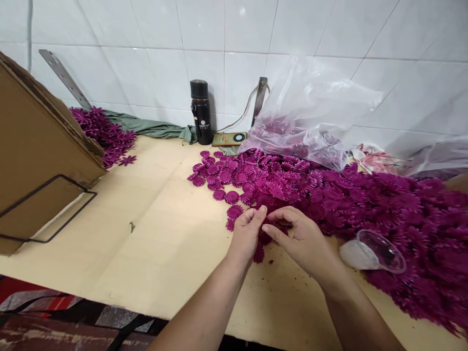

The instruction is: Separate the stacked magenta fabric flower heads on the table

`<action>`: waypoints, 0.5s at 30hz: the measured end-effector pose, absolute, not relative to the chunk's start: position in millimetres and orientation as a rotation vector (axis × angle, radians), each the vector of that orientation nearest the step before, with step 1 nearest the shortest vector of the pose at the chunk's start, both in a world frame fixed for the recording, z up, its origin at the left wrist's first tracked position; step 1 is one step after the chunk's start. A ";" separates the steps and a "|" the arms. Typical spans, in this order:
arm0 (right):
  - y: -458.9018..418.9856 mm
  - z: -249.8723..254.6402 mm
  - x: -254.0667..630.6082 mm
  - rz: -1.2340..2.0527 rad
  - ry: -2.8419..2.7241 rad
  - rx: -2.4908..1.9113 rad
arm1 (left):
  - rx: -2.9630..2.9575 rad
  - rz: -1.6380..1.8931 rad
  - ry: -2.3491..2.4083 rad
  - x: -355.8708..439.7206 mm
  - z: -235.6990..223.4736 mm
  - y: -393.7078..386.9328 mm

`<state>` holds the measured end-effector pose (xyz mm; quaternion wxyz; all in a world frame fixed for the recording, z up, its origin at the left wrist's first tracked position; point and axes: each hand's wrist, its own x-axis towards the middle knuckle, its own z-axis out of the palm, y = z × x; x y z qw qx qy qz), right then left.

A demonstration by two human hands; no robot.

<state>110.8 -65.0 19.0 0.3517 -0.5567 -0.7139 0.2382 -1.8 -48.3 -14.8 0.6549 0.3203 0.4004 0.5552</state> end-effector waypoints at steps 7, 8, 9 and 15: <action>-58.4 11.2 114.3 0.592 -1.710 -1.468 | 0.806 1.289 0.878 -2.8 -13.6 -51.9; -57.7 10.1 115.5 0.604 -1.679 -1.442 | 0.834 1.278 0.879 -2.4 -14.0 -52.2; -57.1 9.0 116.4 0.631 -1.640 -1.415 | 0.861 1.260 0.876 -1.9 -14.5 -52.4; -53.0 4.2 114.5 0.735 -1.303 -1.357 | 1.025 1.236 0.970 0.8 -19.8 -51.4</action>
